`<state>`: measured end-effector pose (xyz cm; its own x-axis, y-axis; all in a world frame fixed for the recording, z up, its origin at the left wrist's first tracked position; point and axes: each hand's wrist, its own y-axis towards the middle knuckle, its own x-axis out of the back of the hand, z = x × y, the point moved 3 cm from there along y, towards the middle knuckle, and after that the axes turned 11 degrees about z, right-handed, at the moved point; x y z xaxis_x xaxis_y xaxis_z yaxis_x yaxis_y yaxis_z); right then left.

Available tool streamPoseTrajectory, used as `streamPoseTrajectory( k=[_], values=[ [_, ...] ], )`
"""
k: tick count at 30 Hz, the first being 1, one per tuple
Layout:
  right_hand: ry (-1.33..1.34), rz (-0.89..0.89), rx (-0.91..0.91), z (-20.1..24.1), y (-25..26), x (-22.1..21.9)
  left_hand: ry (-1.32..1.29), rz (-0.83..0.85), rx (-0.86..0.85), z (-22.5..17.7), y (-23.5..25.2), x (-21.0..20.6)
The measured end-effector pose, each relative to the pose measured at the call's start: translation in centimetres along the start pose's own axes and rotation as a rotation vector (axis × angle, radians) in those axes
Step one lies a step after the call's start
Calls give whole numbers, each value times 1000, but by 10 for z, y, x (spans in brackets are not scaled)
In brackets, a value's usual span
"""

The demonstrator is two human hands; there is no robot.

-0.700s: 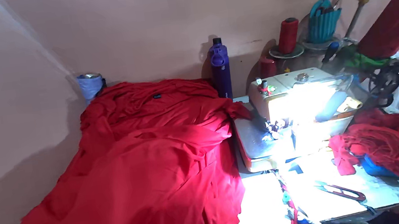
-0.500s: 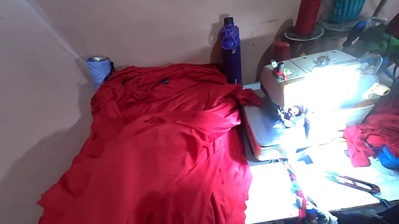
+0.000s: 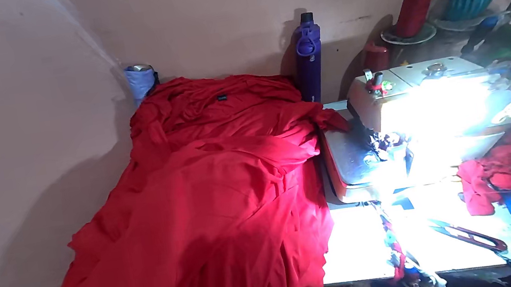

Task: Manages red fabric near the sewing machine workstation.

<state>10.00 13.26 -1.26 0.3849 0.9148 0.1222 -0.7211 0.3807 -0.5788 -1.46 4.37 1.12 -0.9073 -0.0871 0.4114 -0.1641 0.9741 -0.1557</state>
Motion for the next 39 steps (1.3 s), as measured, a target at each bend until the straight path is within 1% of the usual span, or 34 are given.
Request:
streamPoseTrajectory(
  k=[2, 4, 5, 6, 7, 8, 9, 10, 11, 13, 15, 16, 18, 19, 20, 21, 23, 24, 25, 26, 27, 29, 30, 32, 34, 36, 38, 39],
  values=[
    [41, -121, 16, -5, -5, 4, 250, -53, 11, 2, -2, 4],
    [85, -200, -11, -17, 1, 11, 382, -109, 11, 7, 0, 6],
    [193, -240, 2, -16, 2, 12, 422, -119, 18, 8, 0, 7],
    [422, -305, 100, -13, 2, 11, 462, -145, 1, 8, 0, 7],
    [677, -315, 178, -8, 4, 8, 470, -149, 0, 7, 0, 7],
    [901, -260, 221, 0, 4, 5, 460, -126, 21, 7, 0, 6],
    [1046, -221, 253, 2, 8, 2, 409, -78, 68, 9, 0, 6],
    [1098, -209, 277, 5, 7, -1, 344, -47, 111, 9, 1, 6],
    [1129, -236, 285, 14, 5, -4, 301, -59, 115, 7, 0, 7],
    [1088, -226, 232, 36, -7, -7, 266, -135, 63, 1, -6, 9],
    [1057, -174, 242, 48, -16, -5, 247, -144, 79, 1, -6, 9],
    [1055, -134, 290, 47, -17, -4, 245, -150, 91, 2, -5, 9],
    [1035, -40, 437, 26, -9, 1, 216, -143, 124, 6, -1, 6],
    [1028, 4, 482, 18, -5, 3, 228, -173, 95, 11, 1, 2],
    [1046, 6, 491, 15, -5, 3, 241, -183, 83, 13, 3, 0],
    [1046, -31, 456, 16, -7, 3, 275, -181, 76, 14, 3, -1],
    [1056, -126, 330, 23, -13, 1, 317, -186, 58, 14, 3, -3],
    [1055, -184, 258, 33, -18, -1, 313, -181, 64, 14, 3, -3],
    [1086, -236, 228, 33, -16, -2, 294, -176, 70, 13, 3, -2],
    [1139, -261, 253, 28, -11, -1, 283, -178, 78, 13, 2, -2],
    [1186, -223, 344, 19, -5, -2, 268, -176, 92, 12, 1, -1],
    [1154, -45, 572, -9, 11, 1, 238, -221, 83, 11, 0, -1],
    [1119, -14, 596, -6, 8, 1, 248, -240, 69, 12, 0, -1],
    [1108, -16, 488, 17, -10, 2, 298, -258, 39, 12, 2, -3],
    [1097, 16, 489, 10, -4, 7, 259, -219, 56, 11, 4, -4],
    [1009, 4, 500, 3, 2, 11, 186, -163, 96, 5, 6, -2],
    [970, -26, 594, 14, -4, 6, 131, -146, 123, 3, 6, 2],
    [945, 16, 666, 11, -2, 8, 117, -146, 121, 2, 5, 4]
  ],
)
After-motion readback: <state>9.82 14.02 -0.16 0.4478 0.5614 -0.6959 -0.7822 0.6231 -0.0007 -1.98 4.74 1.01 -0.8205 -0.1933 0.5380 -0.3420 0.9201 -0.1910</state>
